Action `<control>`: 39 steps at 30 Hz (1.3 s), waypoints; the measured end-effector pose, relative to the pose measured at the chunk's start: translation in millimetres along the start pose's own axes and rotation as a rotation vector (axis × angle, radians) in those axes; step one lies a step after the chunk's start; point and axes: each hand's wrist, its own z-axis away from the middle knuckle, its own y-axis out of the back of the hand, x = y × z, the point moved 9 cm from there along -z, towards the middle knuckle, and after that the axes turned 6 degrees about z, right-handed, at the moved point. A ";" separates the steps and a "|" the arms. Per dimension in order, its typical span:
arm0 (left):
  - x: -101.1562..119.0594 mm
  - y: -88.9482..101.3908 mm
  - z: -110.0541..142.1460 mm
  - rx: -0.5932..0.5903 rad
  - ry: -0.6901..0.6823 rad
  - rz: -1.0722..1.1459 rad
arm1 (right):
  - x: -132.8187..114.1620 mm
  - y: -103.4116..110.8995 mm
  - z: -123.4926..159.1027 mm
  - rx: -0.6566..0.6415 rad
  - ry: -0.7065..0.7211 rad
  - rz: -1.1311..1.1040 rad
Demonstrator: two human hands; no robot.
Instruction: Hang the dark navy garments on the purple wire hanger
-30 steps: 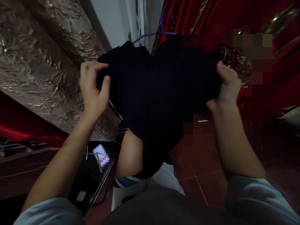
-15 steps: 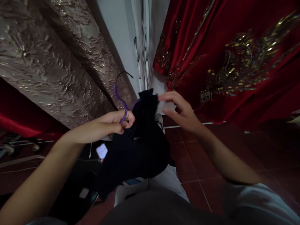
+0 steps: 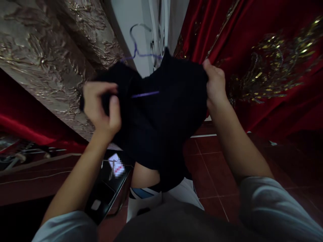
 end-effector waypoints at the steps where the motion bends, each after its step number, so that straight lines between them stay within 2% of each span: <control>1: 12.9 -13.8 8.8 -0.119 -0.043 -0.001 | 2.7 0.8 -2.7 -0.016 -0.028 -0.019; 3: 22.9 -53.4 36.7 -0.486 0.003 0.015 | 8.6 14.0 5.4 0.032 -0.053 -0.060; 5: 16.5 -87.4 74.6 -0.822 0.140 -0.052 | 14.4 29.9 26.5 0.080 -0.046 -0.041; 6: 10.4 -98.7 92.8 -0.942 0.206 -0.116 | 18.2 37.8 38.4 0.107 -0.050 -0.046; 8: 0.0 -112.4 121.4 -1.077 0.303 -0.214 | 25.9 53.0 57.1 0.175 -0.064 -0.091; 10: -4.3 -119.7 139.6 -1.100 0.388 -0.204 | 31.7 63.6 62.3 0.217 -0.075 -0.121; 11: -4.1 -121.8 145.4 -1.075 0.434 -0.161 | 33.5 68.1 60.2 0.236 -0.073 -0.121; 13: -1.2 -122.1 151.3 -0.947 0.528 -0.062 | 36.6 75.4 52.7 0.265 -0.072 -0.100; 16: 8.5 -113.1 153.9 -0.620 0.622 0.045 | 36.2 83.7 60.9 0.349 -0.036 -0.030; 17: 13.1 -108.7 156.1 -0.505 0.645 0.068 | 32.5 85.6 75.0 0.405 0.006 0.014; 19: 23.1 -99.8 164.3 -0.289 0.703 0.104 | 22.1 82.8 121.8 0.527 0.119 0.129; 21: 32.7 -87.8 175.8 -0.047 0.787 0.162 | 27.5 69.9 180.7 0.602 0.086 0.160; 22: 37.6 -81.1 182.1 0.080 0.828 0.208 | 36.5 56.9 206.9 0.562 0.011 0.159; 23: 42.4 -74.8 188.1 0.200 0.862 0.264 | 49.0 39.6 229.1 0.469 -0.097 0.143; 25: 50.1 -68.6 196.9 0.342 0.926 0.403 | 71.8 -1.9 262.4 0.200 -0.302 0.033; 27: 55.6 -70.3 198.1 0.329 0.981 0.535 | 75.9 -36.7 277.6 -0.048 -0.395 -0.073; 29: 60.1 -71.0 194.6 0.269 1.012 0.614 | 64.4 -51.9 273.6 -0.177 -0.385 -0.118; 34: 71.7 -66.3 185.1 0.182 1.023 0.572 | 34.4 -47.0 250.3 -0.210 -0.274 -0.047; 39: 76.9 -71.3 187.4 0.133 1.006 0.460 | 43.5 -41.4 256.7 -0.229 -0.329 0.016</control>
